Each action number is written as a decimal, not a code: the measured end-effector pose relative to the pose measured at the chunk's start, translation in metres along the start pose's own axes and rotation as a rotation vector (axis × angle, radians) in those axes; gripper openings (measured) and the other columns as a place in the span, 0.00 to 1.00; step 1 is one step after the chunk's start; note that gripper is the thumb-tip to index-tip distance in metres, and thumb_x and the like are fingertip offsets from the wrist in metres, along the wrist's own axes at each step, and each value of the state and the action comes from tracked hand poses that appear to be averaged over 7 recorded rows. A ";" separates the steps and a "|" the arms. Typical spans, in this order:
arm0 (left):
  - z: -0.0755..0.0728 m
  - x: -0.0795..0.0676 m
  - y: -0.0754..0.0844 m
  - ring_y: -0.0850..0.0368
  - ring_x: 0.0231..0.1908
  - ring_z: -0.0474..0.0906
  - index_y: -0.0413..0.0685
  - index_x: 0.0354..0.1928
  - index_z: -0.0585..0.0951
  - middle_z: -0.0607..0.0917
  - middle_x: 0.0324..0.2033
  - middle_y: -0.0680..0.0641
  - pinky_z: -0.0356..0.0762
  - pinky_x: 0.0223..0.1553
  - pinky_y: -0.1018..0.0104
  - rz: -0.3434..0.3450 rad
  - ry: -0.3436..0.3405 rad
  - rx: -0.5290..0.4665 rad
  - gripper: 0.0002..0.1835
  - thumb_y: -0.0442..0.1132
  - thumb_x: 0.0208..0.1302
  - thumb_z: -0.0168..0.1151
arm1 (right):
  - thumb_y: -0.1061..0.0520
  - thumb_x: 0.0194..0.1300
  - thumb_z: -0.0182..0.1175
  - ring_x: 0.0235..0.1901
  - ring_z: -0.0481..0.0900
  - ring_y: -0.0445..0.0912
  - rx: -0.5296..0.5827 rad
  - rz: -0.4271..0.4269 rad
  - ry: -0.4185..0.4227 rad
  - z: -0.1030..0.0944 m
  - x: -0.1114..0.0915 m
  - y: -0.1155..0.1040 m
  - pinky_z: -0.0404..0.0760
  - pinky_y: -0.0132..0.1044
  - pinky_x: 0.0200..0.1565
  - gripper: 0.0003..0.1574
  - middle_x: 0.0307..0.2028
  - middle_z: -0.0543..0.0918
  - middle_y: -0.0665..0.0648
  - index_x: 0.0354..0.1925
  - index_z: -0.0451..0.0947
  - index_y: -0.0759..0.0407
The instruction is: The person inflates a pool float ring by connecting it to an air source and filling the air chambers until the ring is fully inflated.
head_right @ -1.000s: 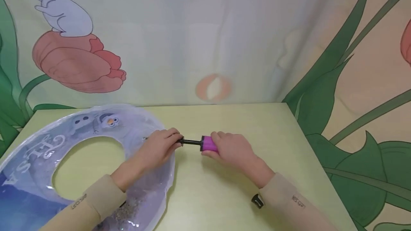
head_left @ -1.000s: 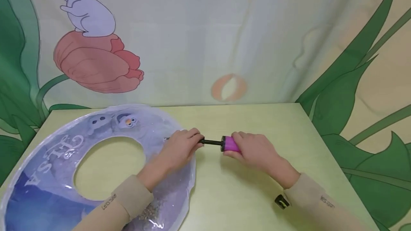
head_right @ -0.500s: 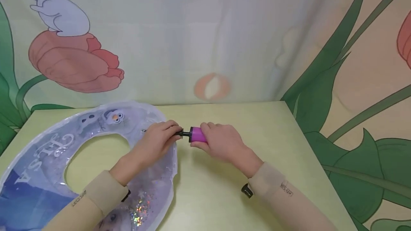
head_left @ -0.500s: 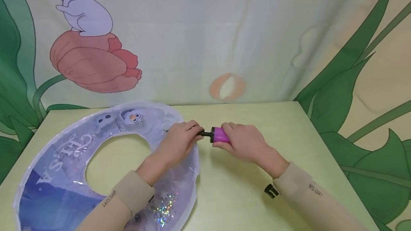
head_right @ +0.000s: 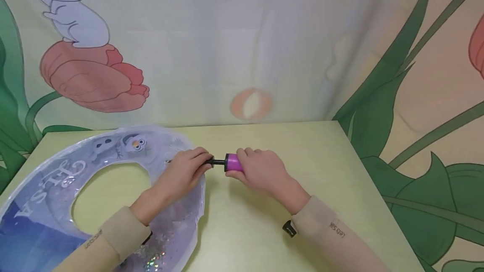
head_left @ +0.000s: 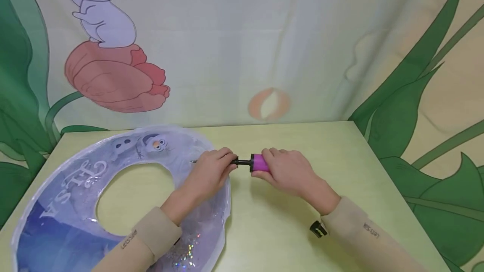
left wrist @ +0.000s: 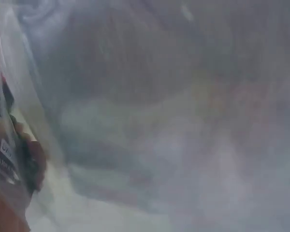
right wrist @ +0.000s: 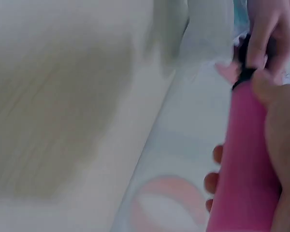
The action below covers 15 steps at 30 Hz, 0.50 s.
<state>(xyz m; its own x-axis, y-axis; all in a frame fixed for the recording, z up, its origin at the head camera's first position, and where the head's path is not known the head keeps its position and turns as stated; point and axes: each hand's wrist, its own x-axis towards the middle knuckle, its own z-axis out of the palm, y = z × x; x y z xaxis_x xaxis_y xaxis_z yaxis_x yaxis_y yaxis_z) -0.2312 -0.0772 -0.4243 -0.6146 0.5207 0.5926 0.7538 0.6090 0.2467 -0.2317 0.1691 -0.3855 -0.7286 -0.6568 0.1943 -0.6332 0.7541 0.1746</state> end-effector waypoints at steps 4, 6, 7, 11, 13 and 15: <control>-0.006 0.009 0.013 0.53 0.27 0.74 0.43 0.41 0.81 0.77 0.36 0.52 0.69 0.30 0.60 -0.027 -0.003 0.053 0.06 0.37 0.64 0.63 | 0.28 0.66 0.49 0.17 0.65 0.41 -0.030 0.023 0.009 -0.009 0.010 -0.015 0.63 0.34 0.18 0.33 0.22 0.67 0.48 0.37 0.69 0.56; -0.009 0.010 0.014 0.53 0.28 0.75 0.44 0.41 0.81 0.78 0.36 0.52 0.68 0.30 0.61 -0.017 -0.025 0.057 0.06 0.38 0.65 0.63 | 0.28 0.66 0.49 0.17 0.66 0.41 -0.015 0.035 0.001 -0.009 0.010 -0.019 0.64 0.34 0.18 0.32 0.22 0.67 0.48 0.37 0.69 0.55; -0.010 0.009 0.014 0.54 0.28 0.75 0.44 0.41 0.81 0.78 0.36 0.52 0.69 0.30 0.61 -0.003 -0.038 0.040 0.06 0.38 0.65 0.63 | 0.28 0.66 0.48 0.16 0.65 0.40 0.001 0.043 -0.010 -0.009 0.009 -0.020 0.63 0.33 0.18 0.32 0.22 0.67 0.47 0.36 0.68 0.54; -0.014 0.000 0.003 0.56 0.33 0.77 0.45 0.43 0.82 0.79 0.38 0.53 0.72 0.36 0.59 0.048 -0.065 -0.048 0.07 0.37 0.65 0.62 | 0.24 0.65 0.44 0.16 0.65 0.39 0.079 0.086 -0.043 -0.003 -0.004 -0.020 0.63 0.33 0.18 0.33 0.21 0.66 0.45 0.35 0.67 0.51; -0.014 -0.009 -0.004 0.57 0.35 0.77 0.44 0.43 0.82 0.80 0.38 0.53 0.73 0.38 0.58 0.059 -0.068 -0.083 0.07 0.37 0.65 0.63 | 0.23 0.64 0.43 0.16 0.65 0.39 0.108 0.114 -0.062 0.000 -0.013 -0.016 0.62 0.33 0.19 0.33 0.21 0.66 0.44 0.34 0.66 0.49; -0.015 -0.019 -0.014 0.58 0.35 0.77 0.44 0.43 0.81 0.80 0.38 0.53 0.74 0.39 0.58 0.040 -0.056 -0.102 0.07 0.36 0.64 0.63 | 0.22 0.63 0.44 0.17 0.65 0.39 0.123 0.149 -0.071 0.003 -0.023 -0.009 0.62 0.34 0.19 0.33 0.20 0.66 0.44 0.33 0.66 0.48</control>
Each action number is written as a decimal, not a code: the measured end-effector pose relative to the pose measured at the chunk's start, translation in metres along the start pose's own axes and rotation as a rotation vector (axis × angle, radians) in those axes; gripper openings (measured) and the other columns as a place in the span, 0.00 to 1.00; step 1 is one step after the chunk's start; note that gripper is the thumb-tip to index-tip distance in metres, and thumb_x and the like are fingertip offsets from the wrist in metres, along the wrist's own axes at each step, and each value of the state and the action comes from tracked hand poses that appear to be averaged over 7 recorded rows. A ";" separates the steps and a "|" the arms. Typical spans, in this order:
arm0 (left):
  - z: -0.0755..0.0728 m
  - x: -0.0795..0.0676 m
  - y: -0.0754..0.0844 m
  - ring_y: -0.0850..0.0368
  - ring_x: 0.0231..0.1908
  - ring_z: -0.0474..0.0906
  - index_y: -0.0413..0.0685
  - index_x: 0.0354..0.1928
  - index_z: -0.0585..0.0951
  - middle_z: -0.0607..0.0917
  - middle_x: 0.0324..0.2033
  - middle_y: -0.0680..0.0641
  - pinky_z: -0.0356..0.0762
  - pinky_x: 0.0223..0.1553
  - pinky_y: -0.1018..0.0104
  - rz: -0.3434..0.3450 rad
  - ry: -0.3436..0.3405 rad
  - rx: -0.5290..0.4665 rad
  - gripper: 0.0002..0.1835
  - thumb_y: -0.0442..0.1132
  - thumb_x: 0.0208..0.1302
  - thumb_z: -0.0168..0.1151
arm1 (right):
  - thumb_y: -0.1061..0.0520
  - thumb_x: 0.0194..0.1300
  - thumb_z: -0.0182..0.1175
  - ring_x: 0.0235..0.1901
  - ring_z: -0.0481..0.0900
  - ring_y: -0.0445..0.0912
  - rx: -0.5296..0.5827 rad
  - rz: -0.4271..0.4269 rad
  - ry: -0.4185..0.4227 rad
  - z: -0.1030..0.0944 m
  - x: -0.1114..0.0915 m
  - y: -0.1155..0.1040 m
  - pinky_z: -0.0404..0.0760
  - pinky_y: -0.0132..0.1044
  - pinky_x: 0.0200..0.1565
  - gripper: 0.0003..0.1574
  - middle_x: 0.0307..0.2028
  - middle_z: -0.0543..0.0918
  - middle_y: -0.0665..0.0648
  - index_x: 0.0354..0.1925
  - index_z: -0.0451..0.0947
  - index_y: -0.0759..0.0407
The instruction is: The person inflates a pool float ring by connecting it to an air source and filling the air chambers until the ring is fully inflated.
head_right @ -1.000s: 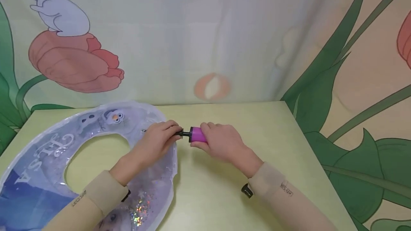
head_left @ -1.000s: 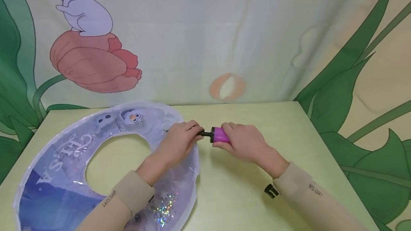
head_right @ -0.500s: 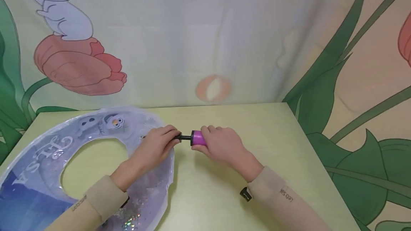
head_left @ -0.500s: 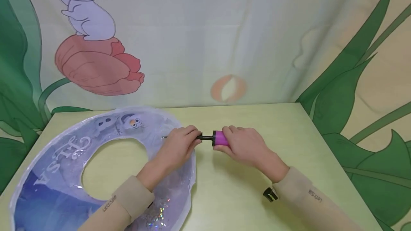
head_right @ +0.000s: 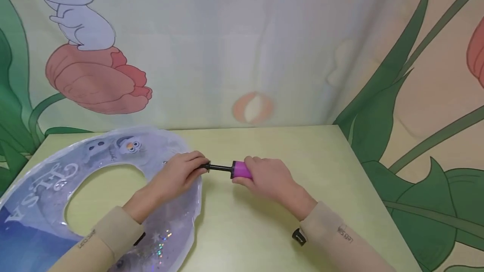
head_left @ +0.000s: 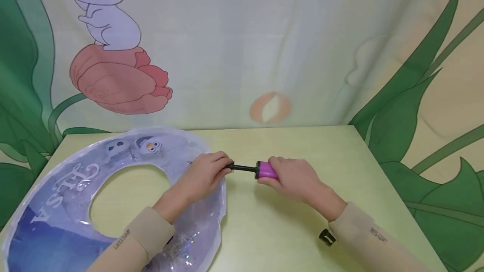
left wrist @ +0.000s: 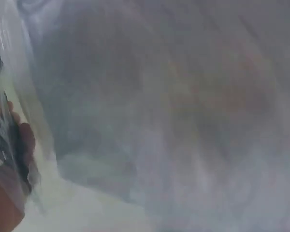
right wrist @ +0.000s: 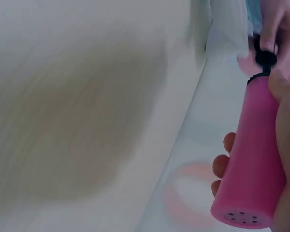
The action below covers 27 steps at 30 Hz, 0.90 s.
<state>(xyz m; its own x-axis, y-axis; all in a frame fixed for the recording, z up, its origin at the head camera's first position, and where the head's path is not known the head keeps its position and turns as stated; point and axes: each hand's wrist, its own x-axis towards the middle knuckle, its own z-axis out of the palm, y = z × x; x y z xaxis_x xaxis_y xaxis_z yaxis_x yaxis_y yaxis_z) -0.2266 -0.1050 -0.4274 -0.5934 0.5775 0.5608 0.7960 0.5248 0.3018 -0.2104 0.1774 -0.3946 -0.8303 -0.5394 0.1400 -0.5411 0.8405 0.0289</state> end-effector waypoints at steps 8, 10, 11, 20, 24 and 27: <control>-0.004 -0.011 -0.009 0.60 0.35 0.77 0.44 0.43 0.81 0.80 0.38 0.53 0.75 0.39 0.61 -0.040 -0.011 0.000 0.07 0.36 0.65 0.63 | 0.24 0.62 0.48 0.16 0.64 0.39 -0.021 -0.048 0.006 0.002 0.003 0.006 0.61 0.33 0.18 0.32 0.20 0.65 0.44 0.34 0.66 0.50; 0.001 -0.002 -0.002 0.58 0.33 0.78 0.44 0.43 0.81 0.80 0.38 0.53 0.75 0.37 0.60 -0.025 -0.009 0.051 0.07 0.37 0.65 0.63 | 0.25 0.63 0.48 0.16 0.64 0.39 -0.038 -0.068 0.018 0.001 0.011 -0.001 0.61 0.32 0.18 0.32 0.20 0.65 0.45 0.34 0.66 0.51; 0.003 0.004 0.001 0.57 0.32 0.78 0.43 0.43 0.81 0.80 0.38 0.53 0.75 0.36 0.59 -0.017 -0.009 0.071 0.07 0.37 0.65 0.63 | 0.25 0.64 0.47 0.16 0.64 0.39 -0.044 -0.077 0.020 0.001 0.015 -0.005 0.61 0.32 0.18 0.32 0.20 0.65 0.45 0.34 0.66 0.51; 0.013 0.015 0.017 0.54 0.28 0.77 0.43 0.41 0.81 0.78 0.37 0.51 0.72 0.31 0.58 0.007 0.012 0.162 0.07 0.38 0.65 0.63 | 0.27 0.65 0.49 0.15 0.66 0.40 -0.126 -0.080 0.042 -0.002 0.028 -0.032 0.64 0.33 0.17 0.33 0.21 0.67 0.47 0.36 0.68 0.54; 0.011 0.011 0.012 0.55 0.31 0.78 0.44 0.43 0.82 0.79 0.37 0.52 0.74 0.35 0.58 0.052 -0.027 0.148 0.08 0.39 0.65 0.63 | 0.23 0.64 0.44 0.14 0.65 0.38 -0.012 -0.065 0.013 0.011 0.022 -0.024 0.63 0.31 0.18 0.34 0.20 0.67 0.44 0.35 0.68 0.51; 0.007 0.006 0.003 0.55 0.33 0.79 0.44 0.45 0.82 0.79 0.38 0.53 0.75 0.37 0.57 0.063 -0.034 0.126 0.09 0.38 0.65 0.63 | 0.21 0.62 0.42 0.15 0.64 0.37 0.064 -0.021 0.005 0.015 0.014 -0.009 0.63 0.31 0.19 0.33 0.19 0.67 0.43 0.33 0.67 0.47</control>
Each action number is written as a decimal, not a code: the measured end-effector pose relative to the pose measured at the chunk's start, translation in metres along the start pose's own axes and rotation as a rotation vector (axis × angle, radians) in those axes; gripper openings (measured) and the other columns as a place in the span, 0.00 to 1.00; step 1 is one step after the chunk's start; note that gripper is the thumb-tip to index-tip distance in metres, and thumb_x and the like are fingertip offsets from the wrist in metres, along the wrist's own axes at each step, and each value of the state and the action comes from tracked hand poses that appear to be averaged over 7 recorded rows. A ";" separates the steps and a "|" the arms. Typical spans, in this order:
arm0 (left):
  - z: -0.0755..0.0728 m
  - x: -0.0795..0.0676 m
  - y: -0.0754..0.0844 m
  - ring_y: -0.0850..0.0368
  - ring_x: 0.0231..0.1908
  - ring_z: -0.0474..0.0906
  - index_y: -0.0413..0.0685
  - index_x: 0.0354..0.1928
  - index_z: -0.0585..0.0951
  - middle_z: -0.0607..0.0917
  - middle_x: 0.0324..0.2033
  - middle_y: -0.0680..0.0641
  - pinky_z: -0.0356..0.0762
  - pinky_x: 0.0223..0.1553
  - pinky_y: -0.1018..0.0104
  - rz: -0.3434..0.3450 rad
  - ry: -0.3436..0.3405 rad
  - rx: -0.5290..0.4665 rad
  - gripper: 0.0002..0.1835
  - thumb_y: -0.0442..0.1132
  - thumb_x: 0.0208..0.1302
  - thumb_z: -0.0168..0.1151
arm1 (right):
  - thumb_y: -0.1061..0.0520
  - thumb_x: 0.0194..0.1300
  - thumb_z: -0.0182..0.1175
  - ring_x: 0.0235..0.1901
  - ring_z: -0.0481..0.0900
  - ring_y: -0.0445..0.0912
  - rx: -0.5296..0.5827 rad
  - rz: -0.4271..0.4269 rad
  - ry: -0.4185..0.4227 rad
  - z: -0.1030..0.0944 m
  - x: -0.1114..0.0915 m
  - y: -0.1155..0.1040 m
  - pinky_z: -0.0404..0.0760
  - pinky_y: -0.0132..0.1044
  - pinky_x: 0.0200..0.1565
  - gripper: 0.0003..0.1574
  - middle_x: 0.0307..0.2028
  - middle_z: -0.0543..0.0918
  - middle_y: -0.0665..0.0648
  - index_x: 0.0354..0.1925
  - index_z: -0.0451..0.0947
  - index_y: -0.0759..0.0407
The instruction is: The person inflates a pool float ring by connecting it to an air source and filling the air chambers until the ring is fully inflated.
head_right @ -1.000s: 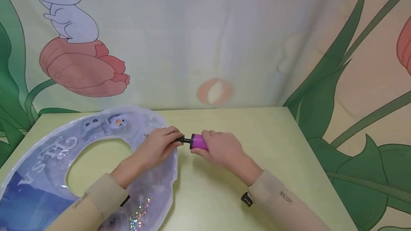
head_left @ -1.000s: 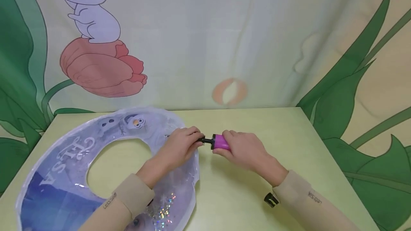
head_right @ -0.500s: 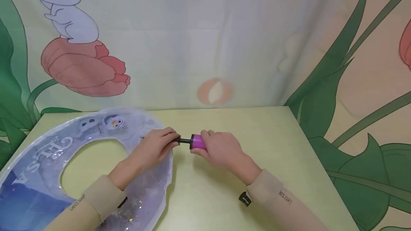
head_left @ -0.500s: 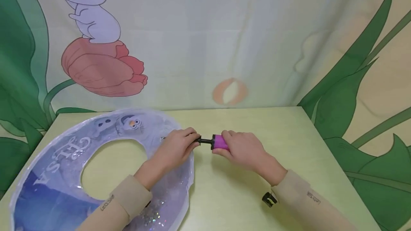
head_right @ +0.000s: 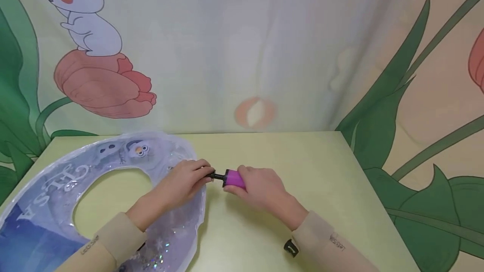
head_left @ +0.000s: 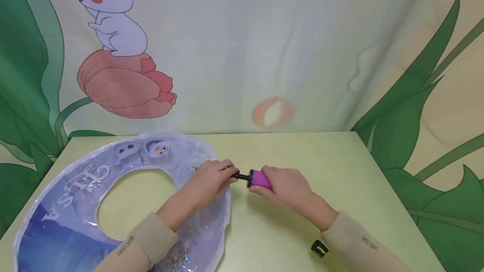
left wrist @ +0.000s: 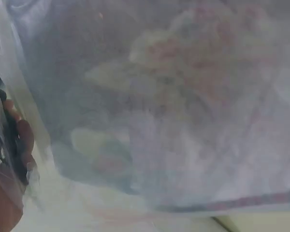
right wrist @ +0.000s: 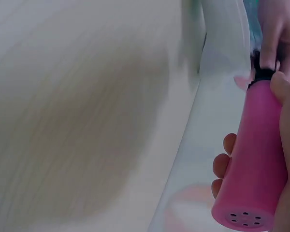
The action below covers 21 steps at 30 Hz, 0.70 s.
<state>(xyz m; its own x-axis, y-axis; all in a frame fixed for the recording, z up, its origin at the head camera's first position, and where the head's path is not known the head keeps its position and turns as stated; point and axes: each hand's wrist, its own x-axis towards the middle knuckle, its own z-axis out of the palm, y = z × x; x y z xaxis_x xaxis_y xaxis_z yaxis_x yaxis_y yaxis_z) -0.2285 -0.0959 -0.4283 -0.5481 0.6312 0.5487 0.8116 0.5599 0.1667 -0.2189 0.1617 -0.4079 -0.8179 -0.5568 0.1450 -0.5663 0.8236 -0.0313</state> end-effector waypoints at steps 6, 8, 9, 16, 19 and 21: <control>-0.005 -0.017 -0.019 0.57 0.35 0.79 0.44 0.45 0.82 0.80 0.39 0.53 0.75 0.39 0.57 -0.065 0.020 -0.047 0.08 0.37 0.65 0.63 | 0.22 0.62 0.45 0.15 0.64 0.38 0.013 0.040 0.002 -0.008 -0.021 0.028 0.63 0.34 0.19 0.31 0.18 0.66 0.43 0.31 0.66 0.46; -0.007 -0.018 -0.021 0.57 0.36 0.79 0.44 0.46 0.82 0.80 0.40 0.53 0.76 0.40 0.58 -0.075 0.003 -0.054 0.09 0.37 0.66 0.62 | 0.22 0.62 0.45 0.16 0.64 0.38 0.000 0.024 0.003 -0.007 -0.019 0.030 0.63 0.33 0.19 0.32 0.19 0.66 0.44 0.32 0.66 0.47; -0.007 -0.017 -0.020 0.56 0.36 0.79 0.44 0.46 0.82 0.80 0.40 0.52 0.76 0.40 0.59 -0.065 -0.004 -0.052 0.09 0.37 0.66 0.62 | 0.22 0.62 0.45 0.16 0.64 0.39 -0.007 0.010 0.000 -0.006 -0.016 0.029 0.63 0.33 0.19 0.32 0.19 0.66 0.44 0.33 0.66 0.48; 0.009 0.009 0.013 0.55 0.30 0.74 0.46 0.44 0.81 0.79 0.39 0.53 0.66 0.31 0.64 -0.074 -0.020 0.109 0.08 0.41 0.67 0.61 | 0.25 0.65 0.45 0.15 0.63 0.39 -0.061 -0.033 0.024 -0.001 0.005 -0.002 0.61 0.32 0.18 0.32 0.19 0.65 0.45 0.35 0.67 0.51; 0.008 0.014 0.017 0.55 0.28 0.72 0.46 0.44 0.81 0.79 0.39 0.53 0.63 0.29 0.65 -0.098 -0.001 0.127 0.08 0.41 0.67 0.61 | 0.26 0.65 0.46 0.15 0.64 0.40 -0.094 -0.045 0.040 -0.007 0.013 -0.008 0.62 0.33 0.18 0.32 0.20 0.66 0.46 0.36 0.67 0.52; 0.006 0.016 0.018 0.55 0.28 0.72 0.46 0.43 0.80 0.78 0.39 0.53 0.63 0.29 0.65 -0.109 0.006 0.122 0.08 0.41 0.67 0.60 | 0.26 0.65 0.47 0.16 0.65 0.40 -0.109 -0.061 0.054 -0.010 0.018 -0.009 0.63 0.33 0.18 0.31 0.21 0.66 0.46 0.36 0.68 0.52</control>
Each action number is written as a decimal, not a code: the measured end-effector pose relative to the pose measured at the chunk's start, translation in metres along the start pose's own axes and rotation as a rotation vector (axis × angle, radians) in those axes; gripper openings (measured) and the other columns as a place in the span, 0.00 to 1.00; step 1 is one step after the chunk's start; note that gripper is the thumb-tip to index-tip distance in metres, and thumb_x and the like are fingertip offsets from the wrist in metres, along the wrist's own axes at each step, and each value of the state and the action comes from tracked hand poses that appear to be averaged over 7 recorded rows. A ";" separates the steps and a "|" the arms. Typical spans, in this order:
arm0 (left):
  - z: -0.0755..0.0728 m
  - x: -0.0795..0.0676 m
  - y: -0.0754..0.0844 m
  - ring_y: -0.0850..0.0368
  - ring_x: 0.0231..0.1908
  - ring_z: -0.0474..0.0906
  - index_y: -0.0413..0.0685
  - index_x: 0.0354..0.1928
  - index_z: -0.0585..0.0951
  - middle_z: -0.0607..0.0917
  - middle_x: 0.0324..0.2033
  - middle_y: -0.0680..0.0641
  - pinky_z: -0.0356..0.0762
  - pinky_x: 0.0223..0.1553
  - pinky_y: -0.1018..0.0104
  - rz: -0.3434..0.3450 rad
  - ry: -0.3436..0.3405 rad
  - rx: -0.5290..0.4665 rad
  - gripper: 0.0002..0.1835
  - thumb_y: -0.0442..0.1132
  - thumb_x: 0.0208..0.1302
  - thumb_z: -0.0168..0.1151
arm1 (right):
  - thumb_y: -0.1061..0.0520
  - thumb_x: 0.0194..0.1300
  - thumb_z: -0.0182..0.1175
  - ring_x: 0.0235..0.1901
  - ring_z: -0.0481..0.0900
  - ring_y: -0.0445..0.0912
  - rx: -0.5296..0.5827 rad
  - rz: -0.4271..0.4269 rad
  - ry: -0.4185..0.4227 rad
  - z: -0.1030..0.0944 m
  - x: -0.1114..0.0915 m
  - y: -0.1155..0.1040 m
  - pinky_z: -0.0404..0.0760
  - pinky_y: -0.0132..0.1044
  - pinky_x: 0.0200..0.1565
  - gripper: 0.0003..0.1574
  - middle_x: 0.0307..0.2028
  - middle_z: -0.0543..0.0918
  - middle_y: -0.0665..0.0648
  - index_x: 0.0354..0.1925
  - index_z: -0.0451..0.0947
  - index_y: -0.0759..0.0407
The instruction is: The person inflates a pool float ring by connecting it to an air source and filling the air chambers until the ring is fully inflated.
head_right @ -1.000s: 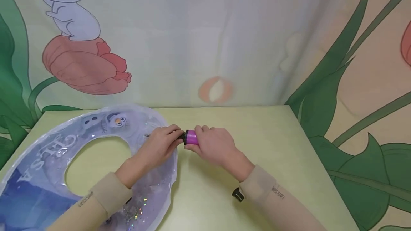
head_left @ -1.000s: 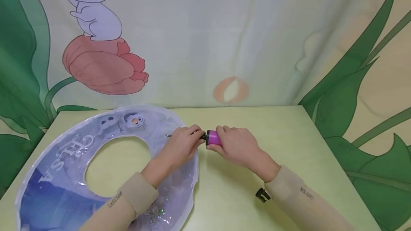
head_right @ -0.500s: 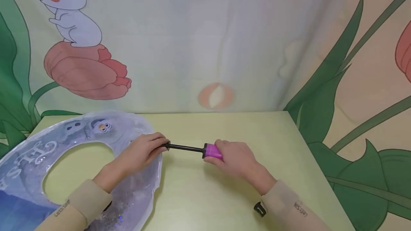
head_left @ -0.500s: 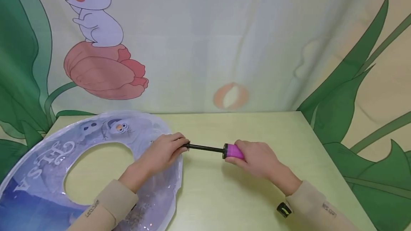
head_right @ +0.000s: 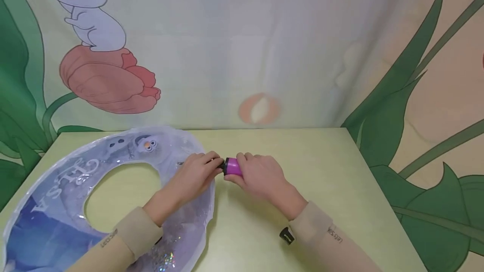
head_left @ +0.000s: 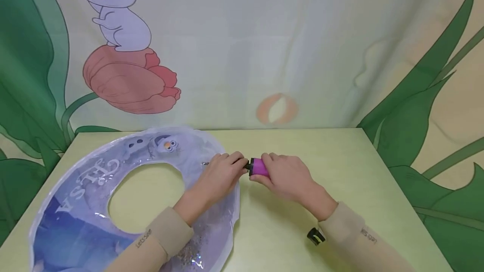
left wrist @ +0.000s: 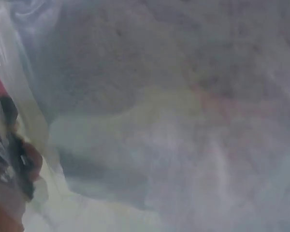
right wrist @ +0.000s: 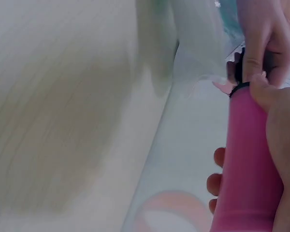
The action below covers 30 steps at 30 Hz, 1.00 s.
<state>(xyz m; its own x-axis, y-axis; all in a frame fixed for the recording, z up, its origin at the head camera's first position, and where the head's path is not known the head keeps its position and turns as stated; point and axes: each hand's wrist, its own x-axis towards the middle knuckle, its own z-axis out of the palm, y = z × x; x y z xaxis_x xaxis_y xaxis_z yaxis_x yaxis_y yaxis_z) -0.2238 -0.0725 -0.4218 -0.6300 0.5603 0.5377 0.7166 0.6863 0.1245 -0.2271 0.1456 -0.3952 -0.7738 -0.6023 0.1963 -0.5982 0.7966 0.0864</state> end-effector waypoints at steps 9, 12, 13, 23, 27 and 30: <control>-0.007 -0.001 -0.023 0.57 0.31 0.77 0.44 0.43 0.81 0.79 0.37 0.53 0.74 0.34 0.59 0.054 0.009 -0.128 0.07 0.38 0.66 0.62 | 0.21 0.61 0.45 0.19 0.66 0.39 0.076 0.087 -0.016 0.000 -0.016 0.025 0.65 0.34 0.21 0.35 0.23 0.68 0.43 0.38 0.70 0.49; -0.009 -0.011 -0.038 0.58 0.31 0.77 0.43 0.42 0.82 0.79 0.36 0.54 0.74 0.35 0.60 0.028 0.028 -0.183 0.06 0.36 0.64 0.64 | 0.22 0.60 0.47 0.20 0.66 0.40 0.067 0.107 -0.022 -0.002 -0.023 0.036 0.65 0.34 0.21 0.35 0.22 0.68 0.43 0.38 0.70 0.49; -0.009 -0.014 -0.041 0.58 0.31 0.77 0.43 0.42 0.81 0.80 0.36 0.53 0.75 0.35 0.60 0.028 0.028 -0.194 0.06 0.35 0.64 0.64 | 0.22 0.60 0.48 0.19 0.66 0.40 0.066 0.107 -0.030 -0.002 -0.025 0.039 0.65 0.34 0.21 0.34 0.22 0.68 0.44 0.38 0.70 0.49; 0.006 -0.003 -0.023 0.55 0.28 0.77 0.42 0.42 0.81 0.79 0.36 0.51 0.75 0.32 0.59 0.054 0.009 -0.117 0.07 0.38 0.66 0.62 | 0.25 0.61 0.52 0.16 0.64 0.39 -0.006 0.003 0.026 0.012 -0.007 0.021 0.62 0.32 0.17 0.33 0.20 0.66 0.45 0.35 0.68 0.52; 0.007 0.002 -0.014 0.54 0.29 0.76 0.44 0.42 0.81 0.79 0.37 0.52 0.73 0.32 0.59 0.027 -0.015 -0.066 0.07 0.39 0.66 0.61 | 0.26 0.63 0.51 0.15 0.64 0.39 -0.044 -0.018 0.063 0.013 0.003 0.005 0.62 0.32 0.17 0.32 0.21 0.67 0.46 0.35 0.69 0.53; 0.004 0.003 -0.013 0.55 0.30 0.77 0.44 0.43 0.81 0.79 0.37 0.52 0.74 0.35 0.59 0.028 -0.028 -0.075 0.07 0.39 0.67 0.61 | 0.26 0.63 0.50 0.16 0.65 0.39 -0.031 -0.007 0.045 0.010 0.005 0.000 0.63 0.32 0.17 0.32 0.21 0.67 0.46 0.35 0.69 0.53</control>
<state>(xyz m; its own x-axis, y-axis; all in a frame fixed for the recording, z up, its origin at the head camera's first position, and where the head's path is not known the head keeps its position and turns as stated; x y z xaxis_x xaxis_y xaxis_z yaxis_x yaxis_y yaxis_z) -0.2358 -0.0777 -0.4255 -0.6170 0.5921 0.5184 0.7537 0.6341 0.1728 -0.2327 0.1419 -0.4044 -0.7587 -0.6058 0.2395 -0.5965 0.7938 0.1181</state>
